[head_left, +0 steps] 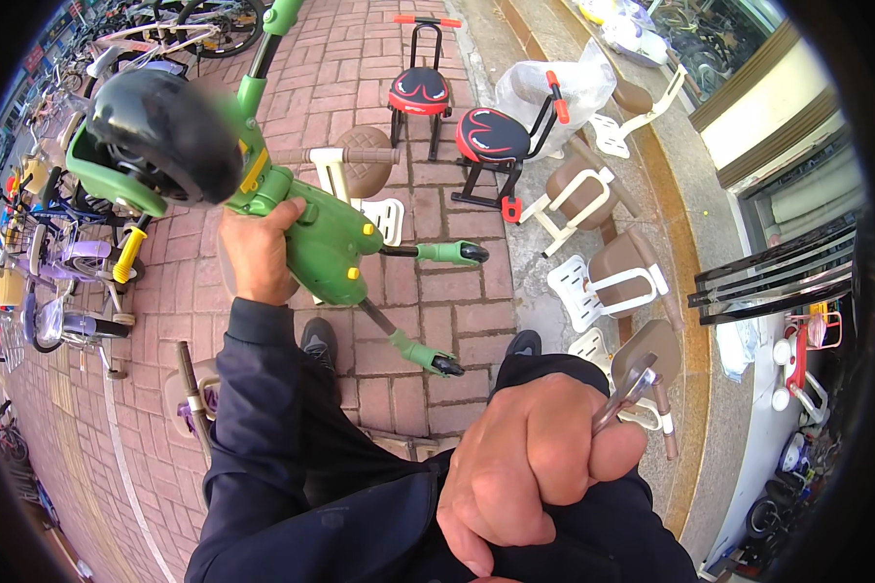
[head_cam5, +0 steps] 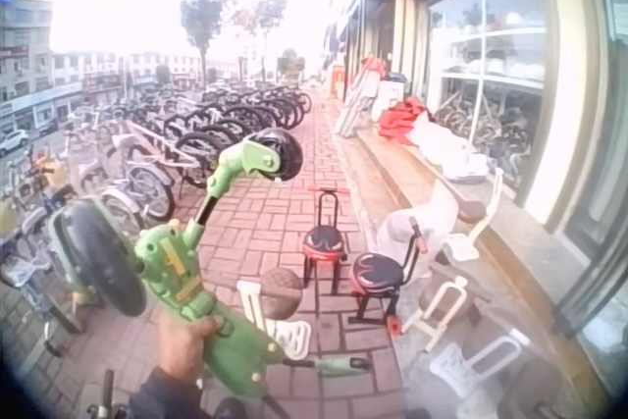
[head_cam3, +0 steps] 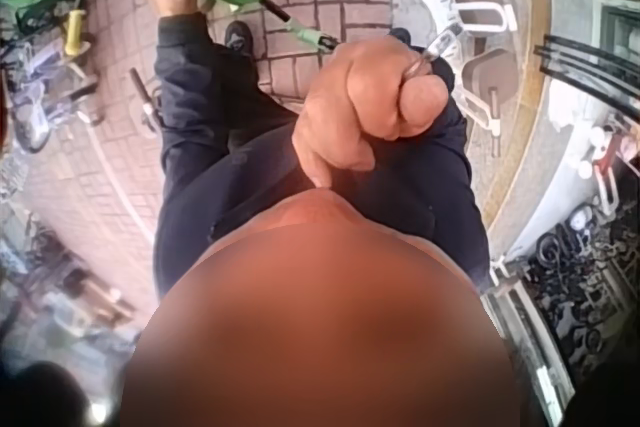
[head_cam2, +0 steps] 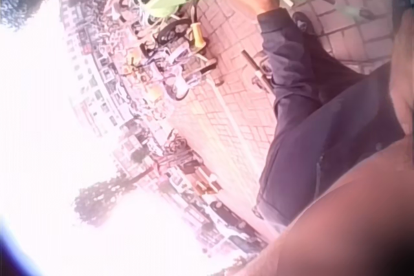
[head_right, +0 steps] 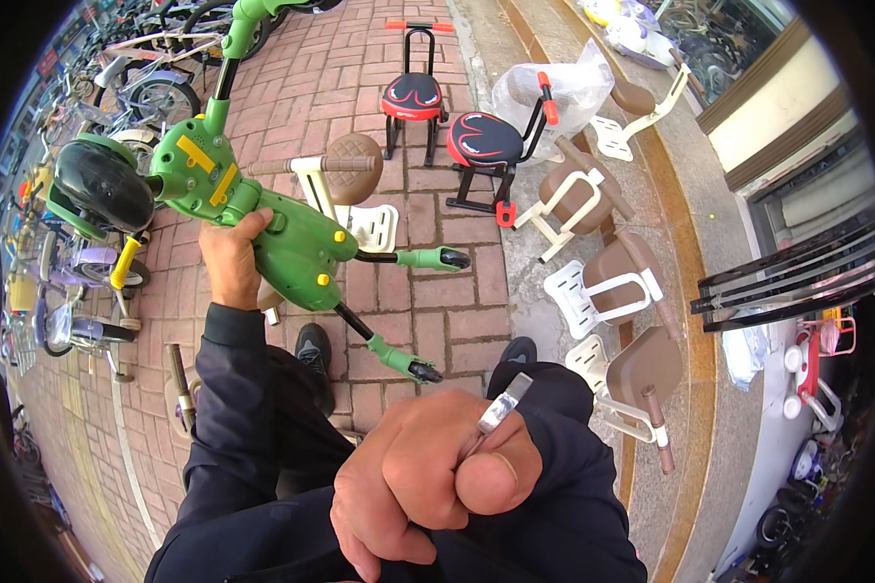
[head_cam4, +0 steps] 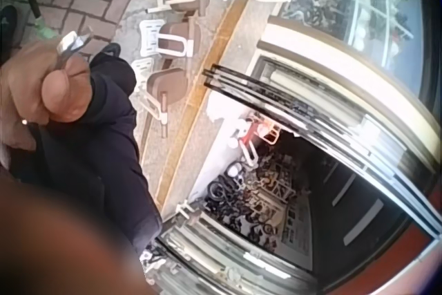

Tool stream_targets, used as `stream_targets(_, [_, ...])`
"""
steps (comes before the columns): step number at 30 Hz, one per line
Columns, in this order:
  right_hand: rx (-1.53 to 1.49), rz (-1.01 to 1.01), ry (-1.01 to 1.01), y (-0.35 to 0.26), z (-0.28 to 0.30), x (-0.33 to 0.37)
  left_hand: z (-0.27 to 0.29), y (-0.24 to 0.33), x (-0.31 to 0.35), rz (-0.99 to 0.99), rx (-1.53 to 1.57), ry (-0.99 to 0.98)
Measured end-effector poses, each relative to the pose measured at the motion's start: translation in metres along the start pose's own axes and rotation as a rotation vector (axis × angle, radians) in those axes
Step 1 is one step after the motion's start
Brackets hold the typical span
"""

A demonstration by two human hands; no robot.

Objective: The person assembles a child's tricycle outdoors on a paved area. They attach the white frame to the green body, install the brown seat, and tighten multiple bolts with a wrench. The person repeatedly flips the tricycle to access different fasteners and continues tightening until the end of the clip.

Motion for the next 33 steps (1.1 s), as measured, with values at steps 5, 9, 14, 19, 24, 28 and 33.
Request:
stream_targets(5, [-0.151, 0.124, -0.045, 0.007, -0.004, -0.003, 0.000, -0.001, 0.001, 0.010, 0.038, 0.010])
stream_targets(9, [-0.005, -0.067, -0.160, 0.000, -0.007, -0.003, 0.000, -0.001, 0.001, 0.017, 0.042, -0.007])
stream_targets(14, [0.074, -0.035, -0.133, -0.004, -0.005, -0.001, 0.000, -0.002, 0.000, 0.026, 0.063, -0.004])
stream_targets(19, [-0.025, 0.111, -0.192, 0.001, -0.001, -0.005, 0.001, -0.002, 0.001, 0.037, 0.075, -0.002])
stream_targets(24, [0.582, 0.017, 0.253, -0.017, 0.024, 0.000, 0.002, -0.005, 0.000, 0.049, 0.085, -0.027])
stream_targets(28, [1.131, 0.056, 0.613, -0.026, 0.080, -0.010, 0.002, -0.007, -0.003, 0.026, 0.090, -0.059])
stream_targets(33, [1.294, -0.005, 0.725, -0.029, 0.108, -0.012, 0.004, -0.014, -0.006, 0.052, 0.103, -0.137])
Point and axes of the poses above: each hand's wrist, its own x-axis away from the middle knuckle, its own z-axis out of the back of the hand, y = z × x, the point moved 7 cm from there along -x, towards the middle knuckle, and after that the axes turned 14 degrees about y, right-handed, at the moved point
